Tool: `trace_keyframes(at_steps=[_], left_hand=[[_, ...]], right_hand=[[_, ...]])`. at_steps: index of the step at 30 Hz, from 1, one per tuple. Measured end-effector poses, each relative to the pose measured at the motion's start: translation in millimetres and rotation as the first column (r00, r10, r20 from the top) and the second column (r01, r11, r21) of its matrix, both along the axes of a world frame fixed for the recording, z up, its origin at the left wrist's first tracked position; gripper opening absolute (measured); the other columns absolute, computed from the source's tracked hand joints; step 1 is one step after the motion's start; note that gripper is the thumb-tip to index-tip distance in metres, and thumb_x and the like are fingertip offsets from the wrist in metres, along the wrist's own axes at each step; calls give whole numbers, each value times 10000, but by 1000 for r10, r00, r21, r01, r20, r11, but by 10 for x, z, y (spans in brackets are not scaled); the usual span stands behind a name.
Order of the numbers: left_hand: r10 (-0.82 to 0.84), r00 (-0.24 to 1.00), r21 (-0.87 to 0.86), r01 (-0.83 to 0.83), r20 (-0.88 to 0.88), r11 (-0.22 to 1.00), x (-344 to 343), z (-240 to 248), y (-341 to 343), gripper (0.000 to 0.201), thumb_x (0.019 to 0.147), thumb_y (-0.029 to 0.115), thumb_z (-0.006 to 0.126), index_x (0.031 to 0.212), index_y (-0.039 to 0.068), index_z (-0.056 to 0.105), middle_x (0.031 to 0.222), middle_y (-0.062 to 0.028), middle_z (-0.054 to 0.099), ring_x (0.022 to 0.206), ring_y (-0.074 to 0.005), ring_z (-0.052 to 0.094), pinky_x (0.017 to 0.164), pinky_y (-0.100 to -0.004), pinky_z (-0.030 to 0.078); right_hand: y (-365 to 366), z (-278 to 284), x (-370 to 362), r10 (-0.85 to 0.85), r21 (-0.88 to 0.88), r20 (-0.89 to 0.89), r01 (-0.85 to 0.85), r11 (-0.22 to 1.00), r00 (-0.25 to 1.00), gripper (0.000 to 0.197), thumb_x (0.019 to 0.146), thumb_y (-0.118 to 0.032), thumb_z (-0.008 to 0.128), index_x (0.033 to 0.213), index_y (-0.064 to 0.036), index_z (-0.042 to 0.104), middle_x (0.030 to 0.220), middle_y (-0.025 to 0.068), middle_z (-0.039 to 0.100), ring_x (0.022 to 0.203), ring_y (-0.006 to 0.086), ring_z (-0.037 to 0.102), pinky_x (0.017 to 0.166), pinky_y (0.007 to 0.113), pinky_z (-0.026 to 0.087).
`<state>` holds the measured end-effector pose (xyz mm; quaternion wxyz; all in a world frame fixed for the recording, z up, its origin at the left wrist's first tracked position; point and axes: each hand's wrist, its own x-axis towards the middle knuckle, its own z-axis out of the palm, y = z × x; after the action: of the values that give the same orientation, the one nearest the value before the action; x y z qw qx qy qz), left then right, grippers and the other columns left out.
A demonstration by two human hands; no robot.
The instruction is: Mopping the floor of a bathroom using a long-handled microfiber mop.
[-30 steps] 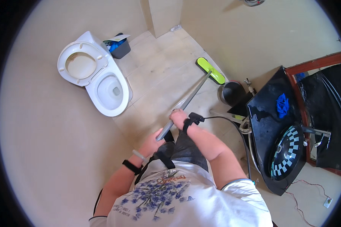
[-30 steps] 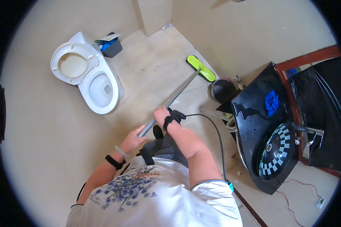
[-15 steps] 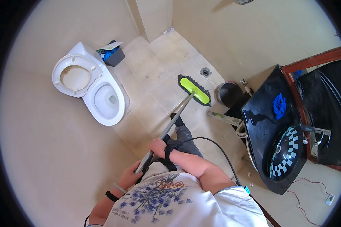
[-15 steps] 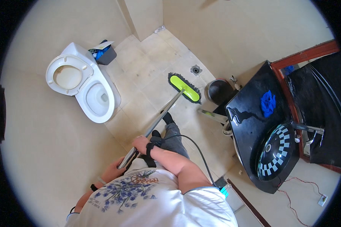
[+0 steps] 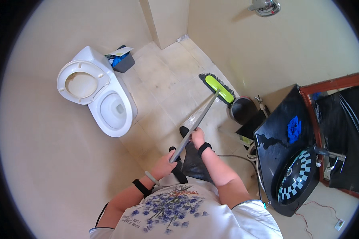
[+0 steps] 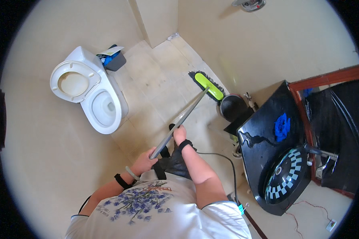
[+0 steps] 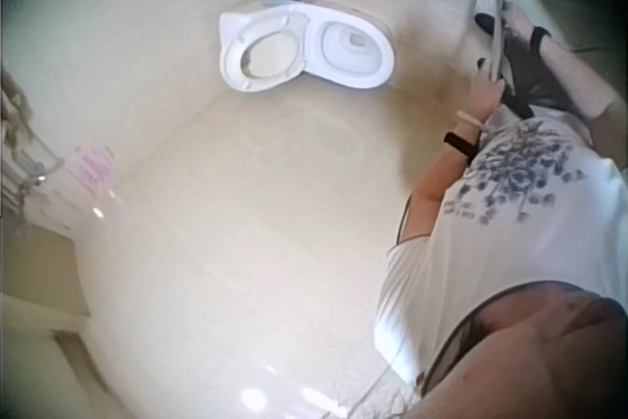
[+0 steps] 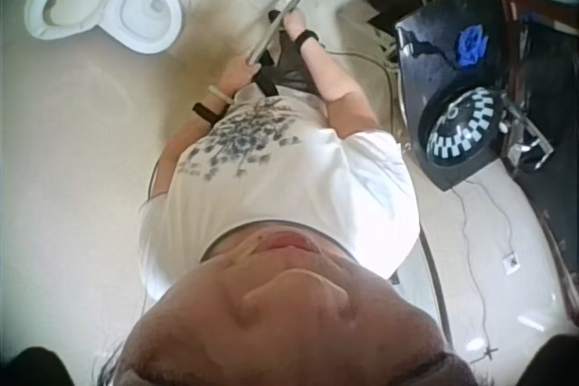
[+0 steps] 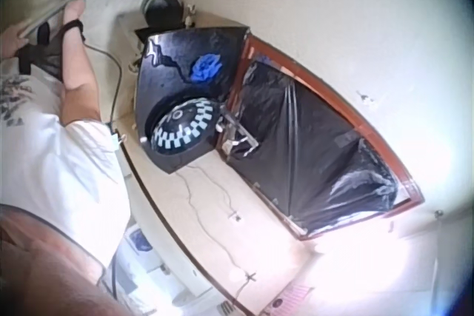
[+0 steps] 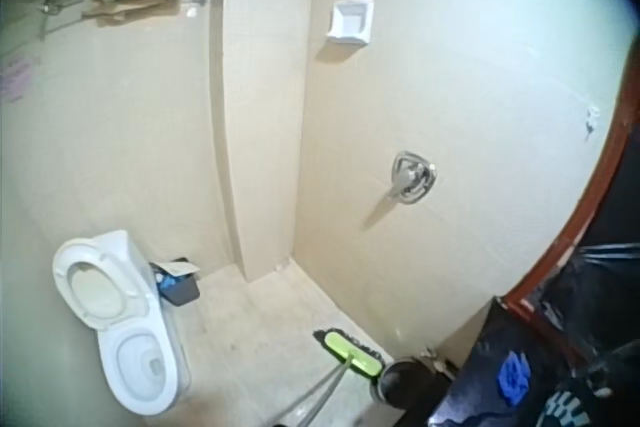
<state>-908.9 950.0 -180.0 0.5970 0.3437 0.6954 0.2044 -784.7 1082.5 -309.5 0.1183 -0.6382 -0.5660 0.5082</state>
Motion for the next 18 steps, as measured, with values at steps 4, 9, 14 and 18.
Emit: trace_keyframes(at_steps=[4, 9, 14, 18], left_hand=[[-1, 998, 70, 6, -61, 998, -79, 40, -3, 459, 719, 100, 531, 1157, 62, 400, 706, -52, 515, 542, -106, 482, 504, -247, 411], [48, 999, 184, -42, -26, 982, -422, 468, -298, 409, 677, 97, 520, 1076, 39, 453, 823, -143, 555, 753, -221, 533, 705, -302, 410], [207, 976, -274, -218, -68, 937, -598, 1026, -938, 444, 672, 100, 536, 1106, 62, 450, 868, -138, 566, 804, -203, 543, 724, -297, 405], [277, 946, -78, -293, -166, 953, -482, 1159, -1390, 493, 667, 108, 558, 1138, 56, 421, 910, -156, 564, 845, -210, 551, 757, -287, 402]], right_hand=[[111, -106, -8, -547, -687, -267, 241, 686, 793, 186, 802, -96, 426, 902, 60, 418, 785, 177, 518, 693, 293, 573, 577, 370, 497], [-167, -45, -332, -525, -857, -324, -9, 515, 787, 162, 815, -106, 433, 895, 34, 419, 803, 177, 533, 733, 307, 572, 659, 402, 495], [-821, 138, -709, -378, -895, -414, -296, 333, 828, 142, 791, -120, 494, 844, 12, 480, 806, 154, 564, 740, 264, 578, 696, 396, 481], [-1142, 291, -930, -229, -813, -575, -517, 268, 785, 127, 771, -127, 532, 783, -2, 514, 754, 119, 571, 709, 229, 577, 690, 368, 482]])
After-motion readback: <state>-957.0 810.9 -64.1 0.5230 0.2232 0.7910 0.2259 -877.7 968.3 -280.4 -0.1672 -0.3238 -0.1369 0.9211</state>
